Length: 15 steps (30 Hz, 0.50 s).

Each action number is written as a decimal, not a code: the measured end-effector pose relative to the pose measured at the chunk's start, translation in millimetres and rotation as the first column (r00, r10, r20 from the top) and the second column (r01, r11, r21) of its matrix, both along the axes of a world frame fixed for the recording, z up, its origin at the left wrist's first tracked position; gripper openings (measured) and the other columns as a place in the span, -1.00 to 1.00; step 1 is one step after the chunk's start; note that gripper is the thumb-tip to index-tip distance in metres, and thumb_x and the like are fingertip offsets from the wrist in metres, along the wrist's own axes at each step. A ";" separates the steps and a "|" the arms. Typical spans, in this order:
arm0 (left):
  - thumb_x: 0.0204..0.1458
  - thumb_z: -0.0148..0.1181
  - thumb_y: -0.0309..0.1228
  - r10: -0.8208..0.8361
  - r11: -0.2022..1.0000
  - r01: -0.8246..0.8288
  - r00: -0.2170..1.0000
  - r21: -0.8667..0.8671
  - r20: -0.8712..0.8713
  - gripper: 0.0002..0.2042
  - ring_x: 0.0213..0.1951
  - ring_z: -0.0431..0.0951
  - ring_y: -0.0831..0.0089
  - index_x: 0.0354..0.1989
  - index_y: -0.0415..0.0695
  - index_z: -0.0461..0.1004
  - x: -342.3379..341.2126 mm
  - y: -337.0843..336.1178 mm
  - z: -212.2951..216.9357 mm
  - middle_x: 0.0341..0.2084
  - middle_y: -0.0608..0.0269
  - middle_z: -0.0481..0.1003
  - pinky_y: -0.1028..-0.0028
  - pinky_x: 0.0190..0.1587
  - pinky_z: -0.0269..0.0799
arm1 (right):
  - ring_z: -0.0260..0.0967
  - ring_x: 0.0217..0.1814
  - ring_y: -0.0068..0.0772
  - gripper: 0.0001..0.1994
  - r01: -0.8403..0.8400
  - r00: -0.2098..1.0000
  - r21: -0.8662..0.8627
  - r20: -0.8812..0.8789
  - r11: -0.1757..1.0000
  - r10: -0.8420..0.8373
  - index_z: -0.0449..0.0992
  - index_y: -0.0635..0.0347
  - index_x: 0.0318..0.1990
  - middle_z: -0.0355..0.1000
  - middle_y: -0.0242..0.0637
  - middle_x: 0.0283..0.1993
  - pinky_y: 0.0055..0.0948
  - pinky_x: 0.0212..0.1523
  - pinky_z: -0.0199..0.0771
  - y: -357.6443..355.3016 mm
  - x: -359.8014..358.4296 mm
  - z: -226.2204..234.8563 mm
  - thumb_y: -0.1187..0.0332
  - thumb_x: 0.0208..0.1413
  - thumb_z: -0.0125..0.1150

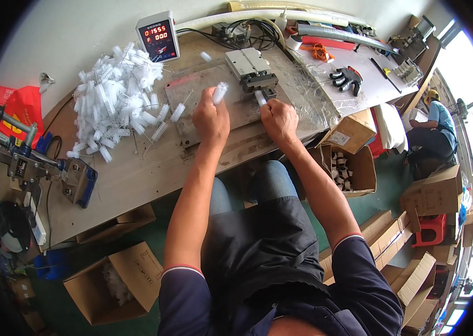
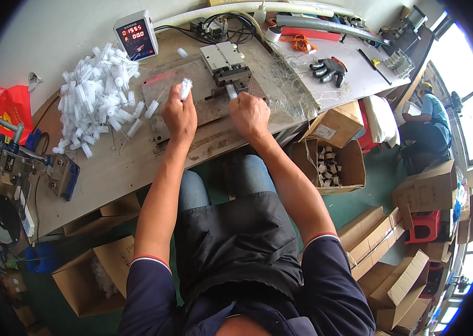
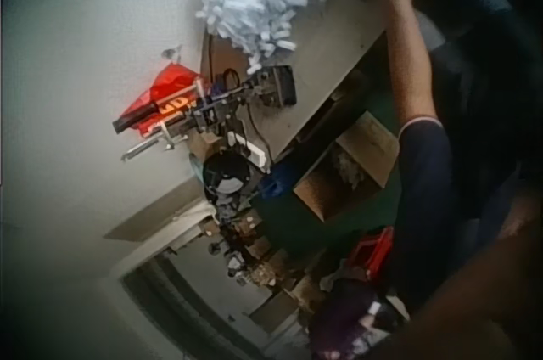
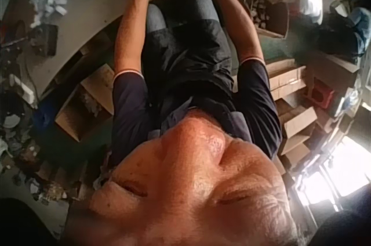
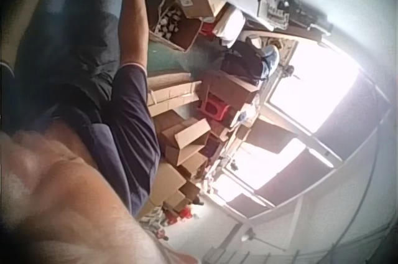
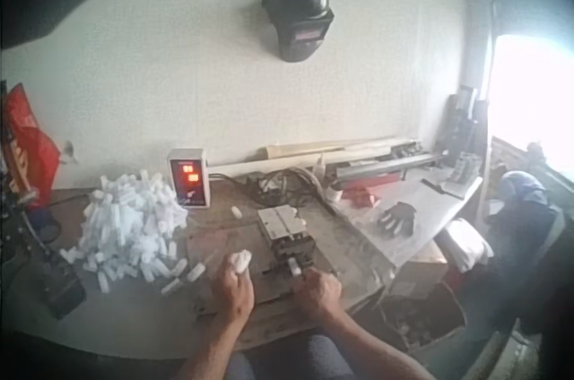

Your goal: The person assembles small plastic components using a workbench fixture and a manual press.

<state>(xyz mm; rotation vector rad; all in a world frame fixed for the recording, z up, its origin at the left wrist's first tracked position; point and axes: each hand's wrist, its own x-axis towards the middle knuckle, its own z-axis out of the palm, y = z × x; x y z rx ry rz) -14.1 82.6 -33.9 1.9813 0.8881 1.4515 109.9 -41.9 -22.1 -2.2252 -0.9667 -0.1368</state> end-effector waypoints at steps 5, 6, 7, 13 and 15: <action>0.23 0.12 -0.45 -0.021 1.000 0.020 0.999 -0.015 -0.025 -0.85 -0.26 0.62 -0.09 -0.07 -0.12 0.49 -2.3 -1.8 1.7 -0.36 -0.04 0.61 0.09 -0.19 0.49 | 0.53 -0.25 0.25 -0.70 0.008 1.000 -0.003 -0.012 1.000 -0.008 0.61 0.26 -0.42 0.54 0.13 -0.39 0.07 -0.12 0.51 0.7 -0.4 0.8 0.21 0.06 0.06; 0.23 0.12 -0.45 -0.022 1.000 0.022 0.999 -0.015 -0.025 -0.85 -0.26 0.62 -0.09 -0.07 -0.12 0.49 -2.5 -2.0 1.6 -0.36 -0.04 0.61 0.09 -0.19 0.49 | 0.53 -0.24 0.25 -0.70 0.005 1.000 -0.005 -0.022 1.000 -0.005 0.61 0.26 -0.42 0.54 0.13 -0.38 0.08 -0.11 0.50 0.6 -0.1 0.7 0.21 0.06 0.06; 0.22 0.11 -0.47 -0.024 1.000 0.024 0.999 -0.016 -0.021 -0.85 -0.24 0.62 -0.08 -0.07 -0.14 0.49 -2.6 -2.2 1.4 -0.33 -0.04 0.60 0.10 -0.17 0.48 | 0.53 -0.24 0.25 -0.70 0.001 0.999 -0.007 -0.032 1.000 -0.002 0.61 0.26 -0.42 0.55 0.13 -0.38 0.08 -0.11 0.50 0.4 0.1 0.4 0.21 0.06 0.06; 0.18 0.12 -0.54 0.020 0.997 -0.017 0.999 0.077 -0.031 -0.84 -0.08 0.55 -0.03 -0.08 -0.17 0.50 0.0 1.0 1.5 -0.19 0.03 0.57 0.12 -0.04 0.45 | 0.54 -0.24 0.25 -0.70 0.002 0.998 -0.016 -0.064 1.000 -0.003 0.62 0.24 -0.40 0.55 0.13 -0.37 0.09 -0.11 0.52 1.8 2.8 1.1 0.20 0.08 0.07; 0.18 0.12 -0.55 0.038 0.993 -0.033 0.999 0.117 -0.037 -0.83 -0.05 0.53 -0.01 -0.08 -0.16 0.50 0.4 1.4 1.3 -0.17 0.05 0.56 0.13 -0.01 0.44 | 0.54 -0.25 0.24 -0.70 0.018 0.999 -0.010 -0.041 1.000 -0.019 0.62 0.23 -0.41 0.55 0.11 -0.39 0.08 -0.13 0.52 5.5 2.1 1.1 0.19 0.10 0.08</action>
